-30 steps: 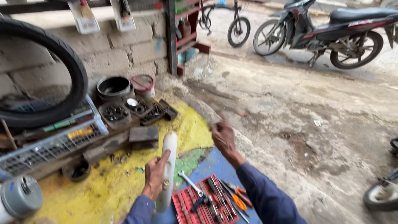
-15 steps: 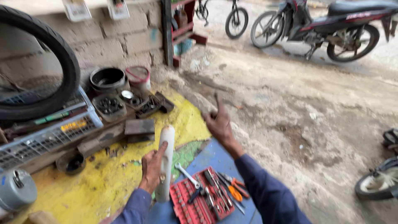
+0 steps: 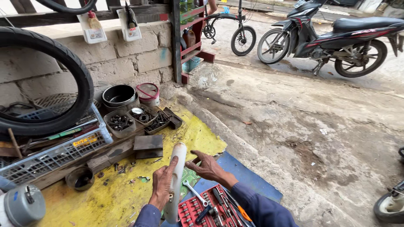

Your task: The person works on a white bicycle fender at an outdoor repair shop, holding it while using a screwdriver and socket set to remove and refit its mounting hardware, and at one point carries it toward a green bicycle. At the end the person places pliers and other tools back into a toolbox.

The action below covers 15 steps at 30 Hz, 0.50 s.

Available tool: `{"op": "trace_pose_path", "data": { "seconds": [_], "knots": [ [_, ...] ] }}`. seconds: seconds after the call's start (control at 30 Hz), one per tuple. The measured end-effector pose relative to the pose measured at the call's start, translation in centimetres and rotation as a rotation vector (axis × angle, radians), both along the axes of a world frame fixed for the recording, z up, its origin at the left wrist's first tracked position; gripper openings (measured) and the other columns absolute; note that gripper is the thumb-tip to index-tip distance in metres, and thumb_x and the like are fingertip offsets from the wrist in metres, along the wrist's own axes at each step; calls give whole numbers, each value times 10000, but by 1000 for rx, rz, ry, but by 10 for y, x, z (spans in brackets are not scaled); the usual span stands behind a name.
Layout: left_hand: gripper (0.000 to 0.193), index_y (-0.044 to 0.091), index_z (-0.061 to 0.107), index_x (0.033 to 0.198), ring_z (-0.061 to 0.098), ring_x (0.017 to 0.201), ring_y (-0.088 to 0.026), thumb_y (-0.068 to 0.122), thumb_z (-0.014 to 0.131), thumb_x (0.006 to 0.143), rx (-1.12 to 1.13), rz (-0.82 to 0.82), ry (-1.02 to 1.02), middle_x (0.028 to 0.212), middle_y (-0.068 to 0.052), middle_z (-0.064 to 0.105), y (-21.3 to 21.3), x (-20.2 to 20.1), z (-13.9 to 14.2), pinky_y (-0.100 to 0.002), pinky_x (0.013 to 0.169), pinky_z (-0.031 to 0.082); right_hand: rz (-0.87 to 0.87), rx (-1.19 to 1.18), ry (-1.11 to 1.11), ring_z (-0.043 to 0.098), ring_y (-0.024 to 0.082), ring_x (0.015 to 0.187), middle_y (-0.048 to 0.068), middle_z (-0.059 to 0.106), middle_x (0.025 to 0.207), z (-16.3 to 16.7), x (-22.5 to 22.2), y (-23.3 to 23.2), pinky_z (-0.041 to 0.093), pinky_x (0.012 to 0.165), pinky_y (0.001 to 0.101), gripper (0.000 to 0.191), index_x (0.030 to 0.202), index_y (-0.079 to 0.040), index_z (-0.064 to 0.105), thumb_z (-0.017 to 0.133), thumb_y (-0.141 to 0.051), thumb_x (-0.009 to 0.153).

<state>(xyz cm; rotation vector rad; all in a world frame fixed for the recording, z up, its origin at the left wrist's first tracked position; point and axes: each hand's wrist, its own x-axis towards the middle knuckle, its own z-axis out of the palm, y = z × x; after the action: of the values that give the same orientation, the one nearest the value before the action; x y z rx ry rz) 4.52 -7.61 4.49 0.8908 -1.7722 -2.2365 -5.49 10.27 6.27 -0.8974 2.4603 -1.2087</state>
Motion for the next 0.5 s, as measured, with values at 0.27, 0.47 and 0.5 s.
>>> {"op": "trace_pose_path", "data": {
  "seconds": [0.27,0.47,0.5],
  "knots": [
    [584,51,675,720,511,553,-134,623,763,794,-24,-50,36,644,-9,565,-1,-1,-8,-331,515,427,1,-333,-360,673,118,711,84,726,908,6,14,-23,552,589,298,490,1317,21,587,694,-271,938],
    [575,48,738,746,548,572,-121,621,756,795,-46,-38,7,670,-21,643,2,1,-8,-304,544,444,-17,-388,-468,632,99,706,48,678,875,-20,14,-30,539,584,283,331,1141,0,615,687,-283,984],
    [582,37,740,750,563,572,-132,617,756,793,-52,-25,6,674,-39,661,2,0,-8,-311,545,460,3,-406,-482,628,92,708,42,670,876,-20,15,-30,543,587,279,329,1140,-13,609,678,-297,989]
  ]
}}
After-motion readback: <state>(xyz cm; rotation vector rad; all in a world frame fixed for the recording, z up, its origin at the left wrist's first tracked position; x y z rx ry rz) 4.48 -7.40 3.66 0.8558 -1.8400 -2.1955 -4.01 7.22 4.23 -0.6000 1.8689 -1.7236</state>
